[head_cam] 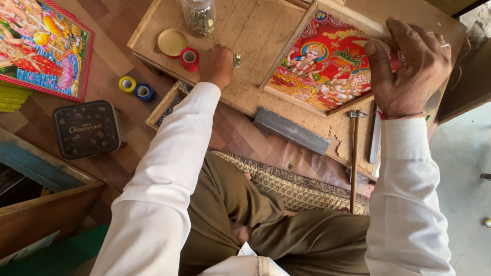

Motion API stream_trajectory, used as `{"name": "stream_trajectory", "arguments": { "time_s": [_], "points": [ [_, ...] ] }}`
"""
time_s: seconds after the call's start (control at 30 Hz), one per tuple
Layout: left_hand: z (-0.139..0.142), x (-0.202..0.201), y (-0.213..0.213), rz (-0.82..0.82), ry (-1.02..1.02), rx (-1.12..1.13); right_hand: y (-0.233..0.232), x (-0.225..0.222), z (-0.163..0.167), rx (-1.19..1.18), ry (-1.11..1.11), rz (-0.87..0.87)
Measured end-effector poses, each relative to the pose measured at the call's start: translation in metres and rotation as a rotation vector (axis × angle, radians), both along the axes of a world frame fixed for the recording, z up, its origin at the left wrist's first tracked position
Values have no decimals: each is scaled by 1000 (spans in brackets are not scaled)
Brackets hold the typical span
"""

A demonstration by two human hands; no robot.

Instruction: The person assembles wooden picture frames by hammering nails into the corners using a hammer and metal block. They handle multiple frames, flip them, and apply red decorative tape to the edges. The person also uses a ruler and utility knife to measure and trim the tape.

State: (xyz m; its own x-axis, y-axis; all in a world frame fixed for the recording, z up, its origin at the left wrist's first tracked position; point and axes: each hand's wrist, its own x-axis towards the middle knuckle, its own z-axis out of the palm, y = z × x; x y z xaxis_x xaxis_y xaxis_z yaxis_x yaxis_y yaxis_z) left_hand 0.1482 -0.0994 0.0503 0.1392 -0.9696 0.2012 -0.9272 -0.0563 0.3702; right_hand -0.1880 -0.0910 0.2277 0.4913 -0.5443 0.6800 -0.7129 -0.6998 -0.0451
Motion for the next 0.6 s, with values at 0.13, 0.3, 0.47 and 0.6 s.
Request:
{"name": "stream_trajectory", "arguments": {
  "time_s": [0.13, 0.3, 0.47, 0.6],
  "points": [
    [-5, -1, 3, -22, 6, 6, 0, -1, 5, 6, -13, 52],
    [-7, -4, 7, 56, 101, 8, 8, -7, 16, 118, -127, 112],
    [43, -19, 19, -28, 637, -322, 12, -14, 29, 604, -644, 199],
    [125, -64, 40, -256, 1142, -666, 20, -15, 32, 732, -866, 153]
  ]
}}
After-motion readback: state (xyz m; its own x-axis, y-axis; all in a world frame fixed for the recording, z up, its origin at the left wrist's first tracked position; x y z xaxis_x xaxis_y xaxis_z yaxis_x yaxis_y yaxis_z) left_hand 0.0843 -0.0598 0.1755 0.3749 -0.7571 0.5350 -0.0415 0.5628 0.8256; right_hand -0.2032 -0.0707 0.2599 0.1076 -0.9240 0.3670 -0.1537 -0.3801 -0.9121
